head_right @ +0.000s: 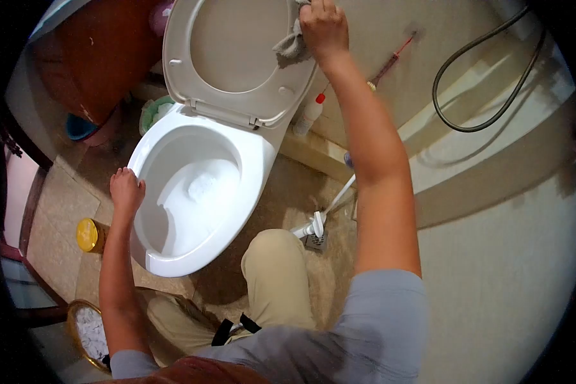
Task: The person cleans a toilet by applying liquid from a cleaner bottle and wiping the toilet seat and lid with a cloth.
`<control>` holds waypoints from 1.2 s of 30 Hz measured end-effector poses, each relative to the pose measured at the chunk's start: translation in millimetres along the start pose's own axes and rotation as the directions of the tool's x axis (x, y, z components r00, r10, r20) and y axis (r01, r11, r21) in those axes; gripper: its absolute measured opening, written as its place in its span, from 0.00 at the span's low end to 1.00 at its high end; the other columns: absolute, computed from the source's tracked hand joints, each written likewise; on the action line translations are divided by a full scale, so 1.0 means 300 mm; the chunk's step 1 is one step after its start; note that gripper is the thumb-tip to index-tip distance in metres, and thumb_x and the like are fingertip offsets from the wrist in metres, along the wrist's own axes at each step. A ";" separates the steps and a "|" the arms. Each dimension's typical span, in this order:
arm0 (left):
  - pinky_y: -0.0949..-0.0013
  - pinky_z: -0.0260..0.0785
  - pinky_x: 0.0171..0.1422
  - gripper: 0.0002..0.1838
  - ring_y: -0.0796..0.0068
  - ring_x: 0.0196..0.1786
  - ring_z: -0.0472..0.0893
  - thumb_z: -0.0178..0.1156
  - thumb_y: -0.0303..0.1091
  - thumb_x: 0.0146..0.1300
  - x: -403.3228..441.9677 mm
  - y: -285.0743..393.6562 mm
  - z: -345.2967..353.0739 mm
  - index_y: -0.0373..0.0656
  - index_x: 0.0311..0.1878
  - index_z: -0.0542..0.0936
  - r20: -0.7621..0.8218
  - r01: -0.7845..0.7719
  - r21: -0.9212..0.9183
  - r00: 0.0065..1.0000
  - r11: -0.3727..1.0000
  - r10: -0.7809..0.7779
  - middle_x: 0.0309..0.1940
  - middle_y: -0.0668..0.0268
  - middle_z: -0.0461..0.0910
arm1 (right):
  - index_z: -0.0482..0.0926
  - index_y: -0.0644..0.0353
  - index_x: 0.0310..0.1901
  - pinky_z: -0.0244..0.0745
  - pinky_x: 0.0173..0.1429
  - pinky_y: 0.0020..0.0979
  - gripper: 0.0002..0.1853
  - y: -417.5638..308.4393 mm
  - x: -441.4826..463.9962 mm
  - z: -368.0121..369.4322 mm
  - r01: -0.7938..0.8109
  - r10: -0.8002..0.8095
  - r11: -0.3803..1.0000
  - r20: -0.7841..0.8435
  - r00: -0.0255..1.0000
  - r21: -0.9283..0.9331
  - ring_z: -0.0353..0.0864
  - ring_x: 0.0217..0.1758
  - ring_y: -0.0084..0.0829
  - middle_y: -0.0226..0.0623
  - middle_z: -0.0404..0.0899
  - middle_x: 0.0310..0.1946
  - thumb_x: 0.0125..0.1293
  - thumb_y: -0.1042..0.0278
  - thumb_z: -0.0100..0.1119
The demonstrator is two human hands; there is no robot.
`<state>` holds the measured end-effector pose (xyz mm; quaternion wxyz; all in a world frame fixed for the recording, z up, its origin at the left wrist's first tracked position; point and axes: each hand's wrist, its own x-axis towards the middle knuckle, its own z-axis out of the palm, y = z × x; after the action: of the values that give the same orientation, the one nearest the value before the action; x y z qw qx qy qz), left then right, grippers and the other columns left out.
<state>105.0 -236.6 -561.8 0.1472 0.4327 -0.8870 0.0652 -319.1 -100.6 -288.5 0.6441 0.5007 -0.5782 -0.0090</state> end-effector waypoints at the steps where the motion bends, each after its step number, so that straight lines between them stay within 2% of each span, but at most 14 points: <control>1: 0.57 0.69 0.54 0.15 0.56 0.48 0.78 0.66 0.36 0.48 0.001 -0.001 -0.008 0.33 0.35 0.79 0.000 -0.004 0.004 1.000 1.000 0.004 0.38 0.53 0.79 | 0.71 0.55 0.26 0.72 0.43 0.38 0.03 -0.025 -0.038 0.006 -0.039 0.039 0.999 0.040 0.998 0.012 0.76 0.40 0.36 0.32 0.73 0.31 0.50 0.73 0.56; 2: 0.57 0.69 0.54 0.16 0.57 0.49 0.78 0.66 0.36 0.49 0.000 -0.002 -0.016 0.33 0.36 0.79 0.027 0.002 0.011 1.000 1.000 -0.002 0.39 0.54 0.79 | 0.74 0.54 0.22 0.71 0.39 0.35 0.03 -0.043 -0.071 0.002 -0.027 0.027 0.999 -0.002 1.000 0.025 0.76 0.37 0.36 0.35 0.74 0.28 0.47 0.71 0.58; 4: 0.59 0.68 0.55 0.17 0.59 0.50 0.77 0.66 0.37 0.49 0.002 0.001 -0.025 0.33 0.39 0.80 0.081 0.008 0.018 0.997 1.000 -0.009 0.41 0.55 0.79 | 0.74 0.55 0.23 0.70 0.41 0.36 0.05 -0.090 -0.137 -0.022 -0.065 0.055 0.995 0.136 0.989 0.070 0.75 0.37 0.37 0.35 0.74 0.29 0.46 0.68 0.61; 8: 0.58 0.69 0.54 0.17 0.58 0.50 0.78 0.66 0.36 0.49 -0.009 -0.010 -0.001 0.33 0.39 0.79 0.032 -0.005 -0.005 0.999 1.000 0.006 0.41 0.54 0.79 | 0.75 0.57 0.25 0.68 0.44 0.39 0.12 -0.189 -0.267 -0.089 -0.178 0.053 0.955 0.452 0.890 0.238 0.74 0.38 0.38 0.37 0.74 0.30 0.42 0.62 0.68; 11: 0.58 0.71 0.51 0.16 0.56 0.48 0.78 0.66 0.34 0.47 -0.016 -0.016 0.001 0.33 0.37 0.79 -0.031 -0.033 -0.024 0.999 0.999 0.032 0.38 0.53 0.79 | 0.74 0.59 0.29 0.70 0.42 0.39 0.17 -0.287 -0.329 -0.142 -0.292 0.132 0.917 0.484 0.865 0.272 0.74 0.42 0.40 0.41 0.72 0.31 0.38 0.63 0.69; 14: 0.58 0.71 0.51 0.17 0.56 0.48 0.79 0.66 0.35 0.47 -0.021 -0.016 0.007 0.33 0.38 0.79 -0.032 -0.032 -0.007 0.999 0.999 0.031 0.39 0.53 0.79 | 0.73 0.59 0.29 0.70 0.43 0.42 0.14 -0.314 -0.334 -0.171 -0.369 0.209 0.881 0.455 0.866 0.296 0.73 0.43 0.42 0.42 0.72 0.33 0.41 0.66 0.68; 17: 0.58 0.71 0.52 0.19 0.57 0.48 0.79 0.67 0.35 0.47 -0.014 -0.026 0.017 0.32 0.40 0.79 -0.026 -0.016 -0.002 1.000 1.000 0.016 0.39 0.53 0.79 | 0.75 0.57 0.35 0.72 0.47 0.44 0.16 -0.264 -0.352 -0.105 -0.357 0.118 0.862 0.541 0.833 0.362 0.74 0.45 0.44 0.43 0.73 0.38 0.44 0.66 0.68; 20: 0.58 0.71 0.52 0.19 0.57 0.48 0.79 0.67 0.36 0.47 -0.012 -0.007 -0.018 0.32 0.40 0.79 0.034 0.023 -0.022 0.999 0.999 -0.022 0.40 0.53 0.79 | 0.76 0.58 0.33 0.73 0.48 0.43 0.10 -0.164 -0.309 -0.017 -0.269 -0.025 0.838 0.525 0.850 0.475 0.74 0.45 0.46 0.44 0.73 0.38 0.47 0.73 0.63; 22: 0.59 0.70 0.53 0.19 0.58 0.48 0.79 0.67 0.36 0.47 -0.012 0.003 -0.020 0.32 0.39 0.79 0.026 0.023 0.000 0.999 1.000 -0.023 0.40 0.53 0.79 | 0.76 0.59 0.31 0.75 0.45 0.40 0.05 -0.110 -0.185 -0.041 -0.120 -0.037 0.929 0.411 0.911 0.349 0.75 0.45 0.44 0.44 0.74 0.37 0.50 0.75 0.58; 24: 0.59 0.70 0.54 0.19 0.57 0.48 0.79 0.68 0.36 0.46 -0.004 0.006 -0.011 0.32 0.39 0.79 0.027 0.028 0.027 0.999 0.999 -0.029 0.40 0.53 0.79 | 0.72 0.59 0.28 0.73 0.45 0.39 0.07 -0.070 -0.097 -0.028 -0.088 0.029 0.936 0.173 0.985 0.342 0.74 0.42 0.44 0.41 0.74 0.34 0.46 0.79 0.56; 27: 0.59 0.69 0.55 0.19 0.57 0.49 0.79 0.68 0.36 0.46 -0.010 0.006 0.000 0.32 0.38 0.79 -0.001 0.006 0.040 1.000 0.999 -0.006 0.40 0.53 0.79 | 0.73 0.59 0.28 0.75 0.44 0.38 0.05 -0.007 0.004 -0.057 -0.053 0.055 0.970 0.000 0.998 0.237 0.74 0.42 0.42 0.39 0.75 0.35 0.48 0.78 0.55; 30: 0.59 0.68 0.57 0.19 0.56 0.50 0.78 0.67 0.36 0.47 -0.006 0.014 -0.020 0.32 0.39 0.79 0.028 0.008 0.030 1.000 1.000 -0.008 0.41 0.52 0.79 | 0.73 0.60 0.28 0.76 0.42 0.39 0.04 -0.100 -0.073 -0.002 -0.107 0.104 0.984 0.028 0.994 0.143 0.75 0.41 0.41 0.39 0.74 0.34 0.49 0.77 0.55; 33: 0.58 0.67 0.58 0.19 0.55 0.52 0.78 0.67 0.36 0.47 0.009 0.026 -0.050 0.32 0.39 0.79 0.083 0.012 0.029 0.996 1.000 -0.015 0.42 0.51 0.79 | 0.76 0.61 0.26 0.76 0.38 0.38 0.02 -0.216 -0.164 -0.044 -0.214 0.198 0.970 0.139 0.970 0.118 0.75 0.38 0.39 0.40 0.74 0.31 0.51 0.73 0.55; 36: 0.59 0.68 0.56 0.17 0.58 0.50 0.77 0.66 0.36 0.47 -0.003 0.019 -0.033 0.33 0.38 0.80 0.041 -0.016 0.049 0.999 0.999 0.014 0.41 0.53 0.79 | 0.75 0.61 0.24 0.75 0.36 0.39 0.02 -0.323 -0.241 -0.070 -0.320 0.263 0.930 0.280 0.923 0.182 0.75 0.37 0.39 0.41 0.73 0.30 0.50 0.73 0.55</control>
<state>103.2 -230.0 -552.5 0.1179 0.4306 -0.8913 0.0793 -272.1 -92.9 -401.7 0.4992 0.4730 -0.7205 0.0896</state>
